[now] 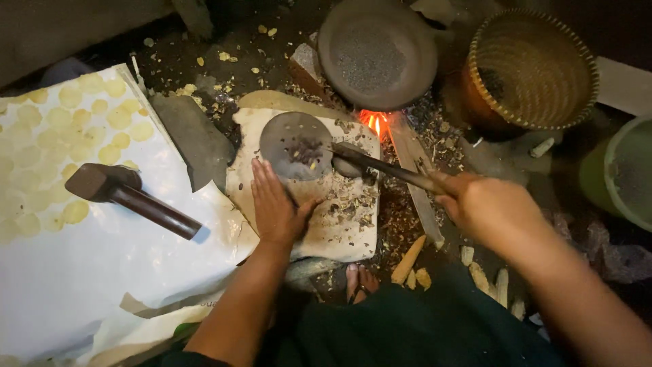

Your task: Flattening nuts with a hammer on a stone anvil and collecting them on a sheet

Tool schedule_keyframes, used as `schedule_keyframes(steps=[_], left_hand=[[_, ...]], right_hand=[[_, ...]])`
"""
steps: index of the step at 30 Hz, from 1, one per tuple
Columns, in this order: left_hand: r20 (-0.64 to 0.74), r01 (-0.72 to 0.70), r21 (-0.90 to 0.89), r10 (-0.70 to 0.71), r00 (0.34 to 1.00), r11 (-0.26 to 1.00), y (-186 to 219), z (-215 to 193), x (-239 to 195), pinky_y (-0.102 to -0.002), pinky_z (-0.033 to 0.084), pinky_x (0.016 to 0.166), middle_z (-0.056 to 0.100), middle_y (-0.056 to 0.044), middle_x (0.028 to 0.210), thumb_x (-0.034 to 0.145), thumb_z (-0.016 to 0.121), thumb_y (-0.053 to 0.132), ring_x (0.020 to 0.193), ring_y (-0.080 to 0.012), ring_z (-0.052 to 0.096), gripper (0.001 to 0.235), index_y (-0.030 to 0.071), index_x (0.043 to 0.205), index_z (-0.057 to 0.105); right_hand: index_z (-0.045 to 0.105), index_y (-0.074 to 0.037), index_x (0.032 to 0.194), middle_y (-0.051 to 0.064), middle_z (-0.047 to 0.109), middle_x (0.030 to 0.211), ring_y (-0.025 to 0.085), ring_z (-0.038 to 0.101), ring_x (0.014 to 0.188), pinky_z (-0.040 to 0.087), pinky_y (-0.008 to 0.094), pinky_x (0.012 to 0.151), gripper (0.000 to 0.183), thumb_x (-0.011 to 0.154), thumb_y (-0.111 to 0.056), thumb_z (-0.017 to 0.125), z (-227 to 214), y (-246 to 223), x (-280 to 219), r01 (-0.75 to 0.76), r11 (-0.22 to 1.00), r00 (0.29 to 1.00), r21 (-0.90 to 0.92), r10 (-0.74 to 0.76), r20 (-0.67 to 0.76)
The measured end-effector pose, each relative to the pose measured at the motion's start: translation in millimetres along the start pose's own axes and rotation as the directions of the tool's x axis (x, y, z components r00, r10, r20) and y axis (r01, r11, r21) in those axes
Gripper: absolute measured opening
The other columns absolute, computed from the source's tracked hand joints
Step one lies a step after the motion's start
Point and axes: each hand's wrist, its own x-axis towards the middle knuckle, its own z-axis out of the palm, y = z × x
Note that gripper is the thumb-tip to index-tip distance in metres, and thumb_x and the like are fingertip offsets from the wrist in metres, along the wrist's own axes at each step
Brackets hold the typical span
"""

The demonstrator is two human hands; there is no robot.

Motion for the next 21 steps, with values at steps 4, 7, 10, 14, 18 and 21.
schedule_keyframes(steps=[4,7,10,14,18,21], left_hand=[[-0.014,-0.011,0.007,0.011,1.0,1.0,1,-4,1,-0.05,0.014,0.128,0.003,-0.034,0.169,0.082,0.074,0.07,0.159,-0.0435,0.012,0.133,-0.01,0.16,0.003],[-0.009,-0.035,-0.022,0.035,0.999,0.999,0,-5,4,-0.049,0.014,0.127,0.01,-0.033,0.168,0.084,0.073,0.067,0.159,-0.042,0.012,0.128,-0.011,0.159,0.007],[-0.052,-0.1,-0.015,0.099,0.994,0.995,-2,-4,4,-0.05,0.017,0.127,0.021,-0.034,0.166,0.082,0.075,0.064,0.155,-0.0427,0.024,0.123,-0.013,0.157,0.015],[-0.131,-0.142,-0.098,0.129,0.983,0.985,1,-10,1,-0.051,0.028,0.121,0.033,-0.032,0.161,0.085,0.074,0.05,0.147,-0.0446,0.038,0.105,-0.01,0.156,0.025],[-0.012,-0.06,-0.063,0.059,0.998,0.996,5,-15,2,-0.049,0.021,0.123,0.032,-0.027,0.164,0.09,0.064,0.055,0.151,-0.0375,0.032,0.098,-0.008,0.156,0.027],[-0.111,-0.129,-0.07,0.121,0.986,0.989,4,-12,0,-0.049,0.024,0.122,0.036,-0.028,0.161,0.09,0.067,0.047,0.149,-0.0396,0.036,0.092,-0.009,0.153,0.031]], right_hand=[[0.06,-0.027,0.145,0.007,0.074,0.099,0.035,0.071,0.062,0.059,0.044,0.053,0.056,0.09,-0.036,0.063,3,-5,-12,0.035,0.998,0.972,0.05,-0.023,-0.234],[0.061,-0.024,0.145,0.005,0.075,0.107,0.029,0.071,0.056,0.059,0.039,0.048,0.055,0.091,-0.036,0.064,7,-1,-12,0.068,0.997,0.932,-0.042,-0.079,-0.354],[0.062,-0.023,0.145,0.002,0.073,0.099,0.025,0.068,0.047,0.059,0.037,0.044,0.055,0.091,-0.032,0.065,9,0,-10,0.056,0.998,0.94,-0.026,-0.061,-0.336],[0.063,-0.029,0.143,0.002,0.075,0.099,0.025,0.068,0.052,0.059,0.038,0.052,0.051,0.093,-0.036,0.065,22,12,3,-0.01,0.978,0.972,0.208,0.058,-0.228],[0.062,-0.022,0.14,0.01,0.064,0.141,0.016,0.039,0.033,0.041,0.033,0.032,0.051,0.091,-0.035,0.066,26,44,12,-0.241,0.647,0.948,0.724,0.315,0.034],[0.047,-0.01,0.157,0.013,0.067,0.082,0.019,0.058,0.061,0.044,0.031,0.048,0.058,0.104,-0.028,0.063,49,96,15,-0.356,0.303,0.818,0.884,0.558,0.139]])
